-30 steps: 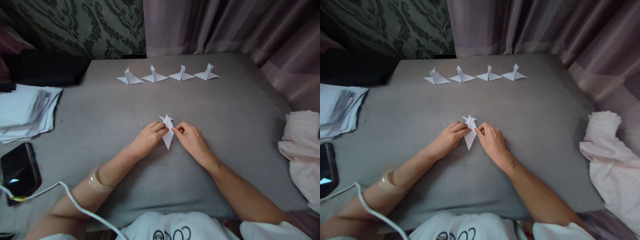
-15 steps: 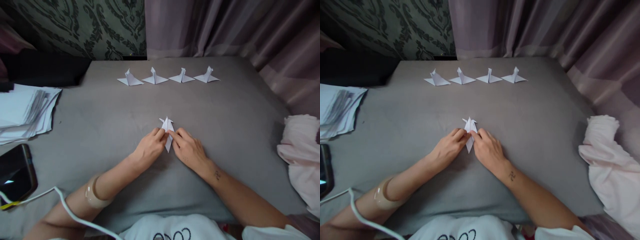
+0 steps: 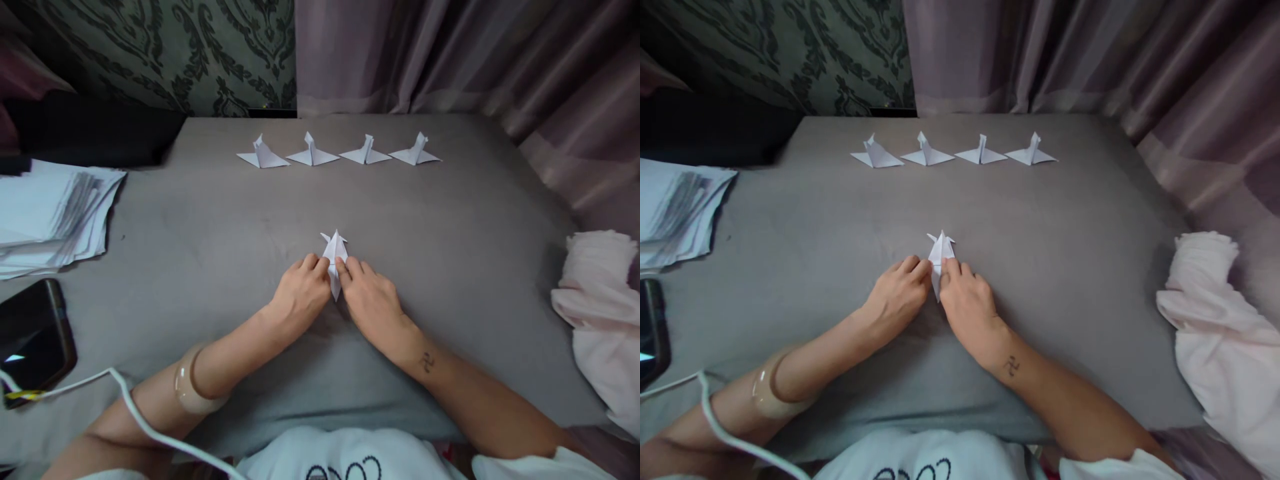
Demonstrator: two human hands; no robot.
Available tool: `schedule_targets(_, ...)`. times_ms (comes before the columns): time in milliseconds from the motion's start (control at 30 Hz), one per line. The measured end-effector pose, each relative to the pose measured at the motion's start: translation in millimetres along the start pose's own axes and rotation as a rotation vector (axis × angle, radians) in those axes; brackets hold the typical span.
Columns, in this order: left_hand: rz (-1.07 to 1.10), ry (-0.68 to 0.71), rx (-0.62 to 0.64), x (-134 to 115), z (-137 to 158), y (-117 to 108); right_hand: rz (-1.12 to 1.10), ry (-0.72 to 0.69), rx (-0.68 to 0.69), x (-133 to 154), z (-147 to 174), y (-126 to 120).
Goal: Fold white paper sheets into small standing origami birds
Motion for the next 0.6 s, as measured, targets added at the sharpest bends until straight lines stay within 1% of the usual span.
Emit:
schedule_targets(100, 0.131, -0.098, -0.075, 9.5, -2.0, 3.2, -0.079, 0.029, -0.036, -8.5, 0.3, 2.7)
schedule_targets(167, 0.235, -0.168, -0.158, 15.4, -2.9, 5.9, -0.224, 0.081, -0.104, -19.0, 0.5, 5.3)
schedule_targets(200, 0.272, -0.186, -0.195, 17.4, -3.4, 7.2, -0.311, 0.119, -0.153, -24.7, 0.4, 6.7)
schedule_targets(267, 0.309, -0.195, -0.244, 19.5, -4.5, 9.7, -0.424, 0.253, -0.251, -35.0, -0.2, 9.5)
schedule_targets(333, 0.318, -0.200, -0.261, 20.5, -5.6, 11.9, -0.453, 0.378, -0.294, -40.2, -1.6, 12.0)
schedule_targets(367, 0.315, -0.203, -0.258, 21.0, -6.0, 12.9, -0.448, 0.412, -0.293, -40.5, -2.7, 13.0)
schedule_targets(400, 0.308, -0.204, -0.251, 21.4, -6.2, 14.0, -0.442, 0.423, -0.285, -39.5, -4.0, 13.8)
schedule_targets(500, 0.304, -0.197, -0.230, 22.9, -6.4, 17.1, -0.457, 0.379, -0.277, -34.2, -7.5, 15.2)
schedule_targets(600, 0.376, -0.188, -0.229, 23.4, -6.2, 19.5, -0.587, 0.363, -0.318, -32.3, -8.7, 16.6)
Point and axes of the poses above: each hand's wrist, its own z-axis away from the middle knuckle, its own y-axis out of the palm, x = y × z, the point moved 2 cm from there along -z, towards the middle knuckle, and after that the axes turned 12 degrees about -y, right-handed, at the moved point
